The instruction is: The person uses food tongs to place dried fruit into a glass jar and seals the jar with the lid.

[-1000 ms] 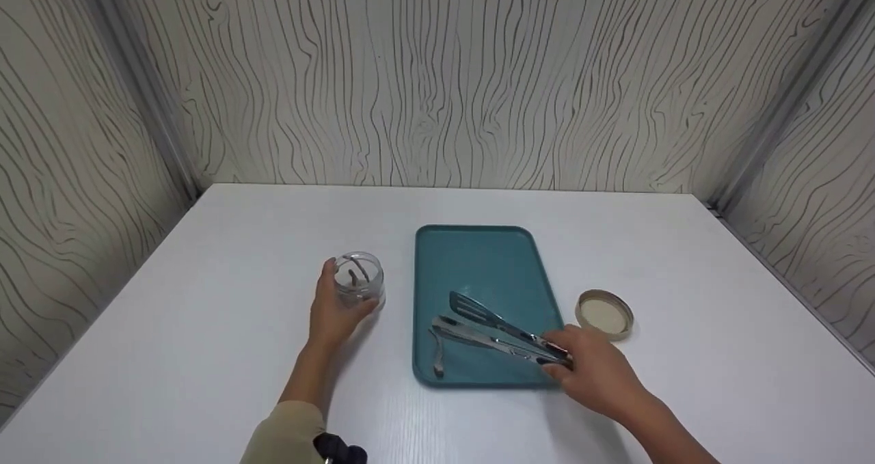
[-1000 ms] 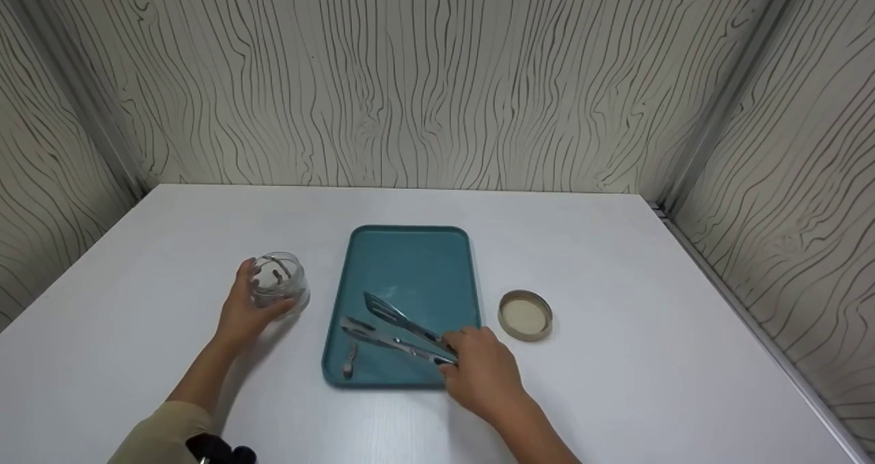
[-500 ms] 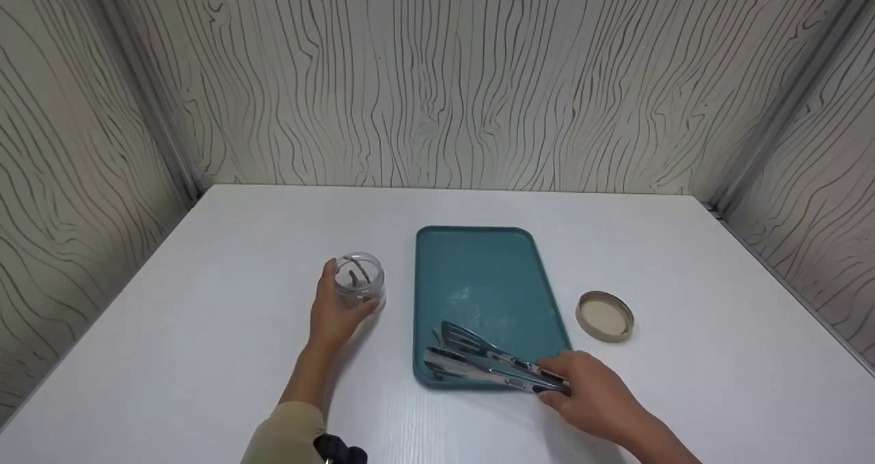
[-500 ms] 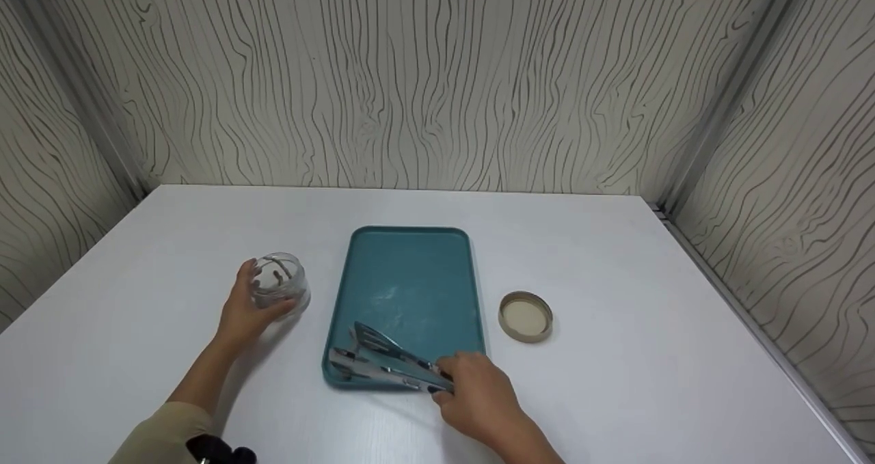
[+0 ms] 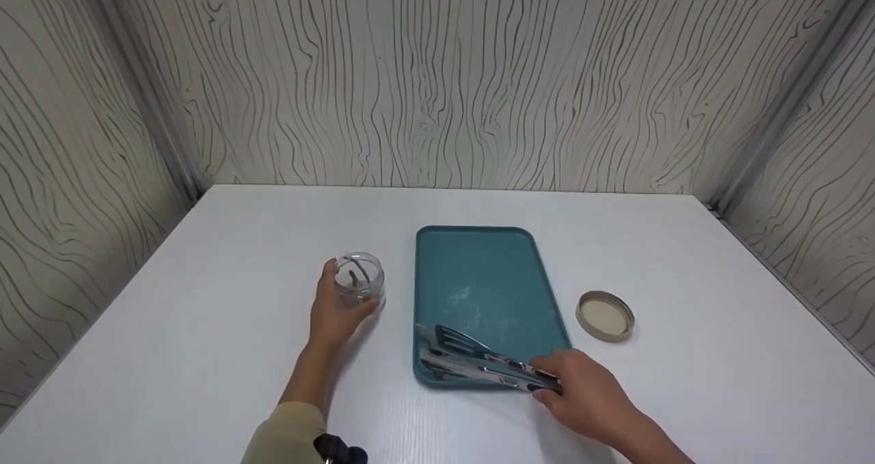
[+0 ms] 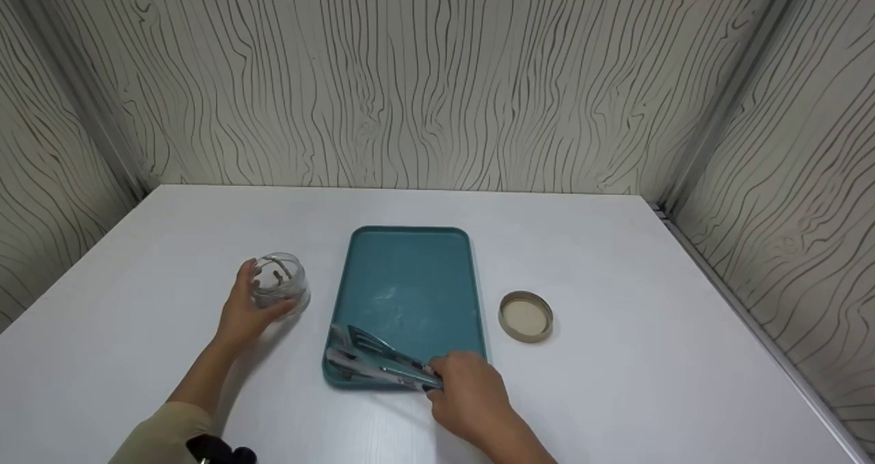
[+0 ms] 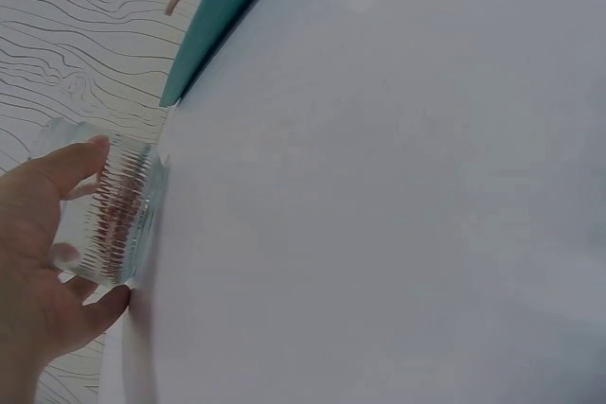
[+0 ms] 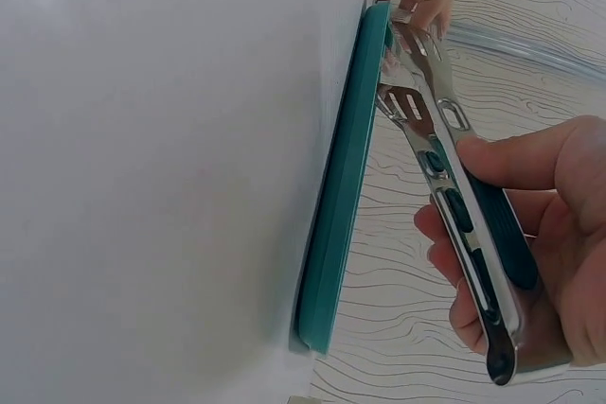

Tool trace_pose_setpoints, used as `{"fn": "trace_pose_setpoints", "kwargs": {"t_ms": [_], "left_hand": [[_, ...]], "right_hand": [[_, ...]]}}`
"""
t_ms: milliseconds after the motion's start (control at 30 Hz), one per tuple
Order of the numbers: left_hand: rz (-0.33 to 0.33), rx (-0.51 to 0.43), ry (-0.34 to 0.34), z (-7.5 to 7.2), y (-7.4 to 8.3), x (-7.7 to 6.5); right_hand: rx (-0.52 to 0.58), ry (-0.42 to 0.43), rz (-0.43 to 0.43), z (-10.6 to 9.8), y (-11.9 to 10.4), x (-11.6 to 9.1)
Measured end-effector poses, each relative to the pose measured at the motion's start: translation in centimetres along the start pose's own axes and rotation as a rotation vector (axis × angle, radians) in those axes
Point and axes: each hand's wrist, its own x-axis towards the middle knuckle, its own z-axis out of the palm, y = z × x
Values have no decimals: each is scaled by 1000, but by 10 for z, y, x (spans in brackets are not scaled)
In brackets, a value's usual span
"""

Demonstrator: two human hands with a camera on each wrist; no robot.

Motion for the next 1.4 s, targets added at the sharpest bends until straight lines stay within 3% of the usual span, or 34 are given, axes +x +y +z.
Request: {"fn": "trace_pose_setpoints", "kwargs": {"t_ms": [233, 400, 967, 1167, 1400], "left_hand": [[29, -19, 21, 0, 0, 0], [7, -7, 23, 1, -1, -1], [17, -19, 16, 0, -1, -1], [16, -12, 15, 0, 0, -1], [42, 2, 22, 0, 0, -1]], "right_hand": [[-33, 51, -56, 4, -3, -3], [-34, 79, -82, 8, -2, -4], [-99, 120, -84, 7, -3, -5], [-99, 120, -85, 3, -2, -5], [-80, 183, -76, -13, 0, -3]]}}
